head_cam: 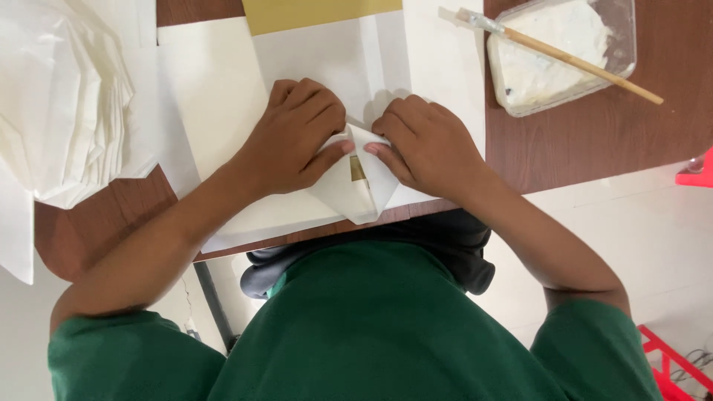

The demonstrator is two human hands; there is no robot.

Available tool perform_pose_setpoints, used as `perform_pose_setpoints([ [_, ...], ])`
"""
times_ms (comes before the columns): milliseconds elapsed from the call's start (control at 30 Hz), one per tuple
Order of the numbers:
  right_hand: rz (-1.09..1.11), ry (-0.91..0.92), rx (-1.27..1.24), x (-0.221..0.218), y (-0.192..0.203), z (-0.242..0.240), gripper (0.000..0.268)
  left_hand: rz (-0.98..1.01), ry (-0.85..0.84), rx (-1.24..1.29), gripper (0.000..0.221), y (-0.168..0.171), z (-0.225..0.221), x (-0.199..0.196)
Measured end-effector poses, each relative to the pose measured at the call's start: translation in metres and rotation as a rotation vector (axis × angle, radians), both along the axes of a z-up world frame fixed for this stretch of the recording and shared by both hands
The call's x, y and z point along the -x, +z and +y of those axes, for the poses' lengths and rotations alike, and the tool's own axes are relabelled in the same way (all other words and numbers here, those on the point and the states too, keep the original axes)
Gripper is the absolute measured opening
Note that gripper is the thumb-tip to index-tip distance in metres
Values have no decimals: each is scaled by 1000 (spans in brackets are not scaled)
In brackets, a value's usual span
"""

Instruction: Manually folding white sheets and applying glue with a brush to assemble bags.

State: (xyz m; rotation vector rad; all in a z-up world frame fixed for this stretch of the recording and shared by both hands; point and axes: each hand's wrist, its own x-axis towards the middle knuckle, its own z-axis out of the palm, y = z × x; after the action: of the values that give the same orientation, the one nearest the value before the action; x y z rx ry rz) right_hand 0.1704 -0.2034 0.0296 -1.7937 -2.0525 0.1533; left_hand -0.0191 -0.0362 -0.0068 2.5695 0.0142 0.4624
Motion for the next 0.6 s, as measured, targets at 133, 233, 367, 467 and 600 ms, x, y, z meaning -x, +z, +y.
perform_pose_setpoints([
  [133, 26, 42, -39, -6, -10, 18, 25, -26, 9, 11, 28, 4, 3, 0],
  [233, 77, 33, -63, -6, -22, 19, 28, -5, 31, 88, 31, 1, 4, 2],
  [367, 47, -7, -73, -4, -26, 20, 33, 33, 49, 112, 29, 2, 4, 1],
  [467, 22, -24, -73, -4, -29, 19, 33, 51, 61, 136, 26, 5, 3, -1],
  [600, -32, -29, -76, -4, -34, 17, 33, 54, 59, 259, 24, 13, 6, -2],
])
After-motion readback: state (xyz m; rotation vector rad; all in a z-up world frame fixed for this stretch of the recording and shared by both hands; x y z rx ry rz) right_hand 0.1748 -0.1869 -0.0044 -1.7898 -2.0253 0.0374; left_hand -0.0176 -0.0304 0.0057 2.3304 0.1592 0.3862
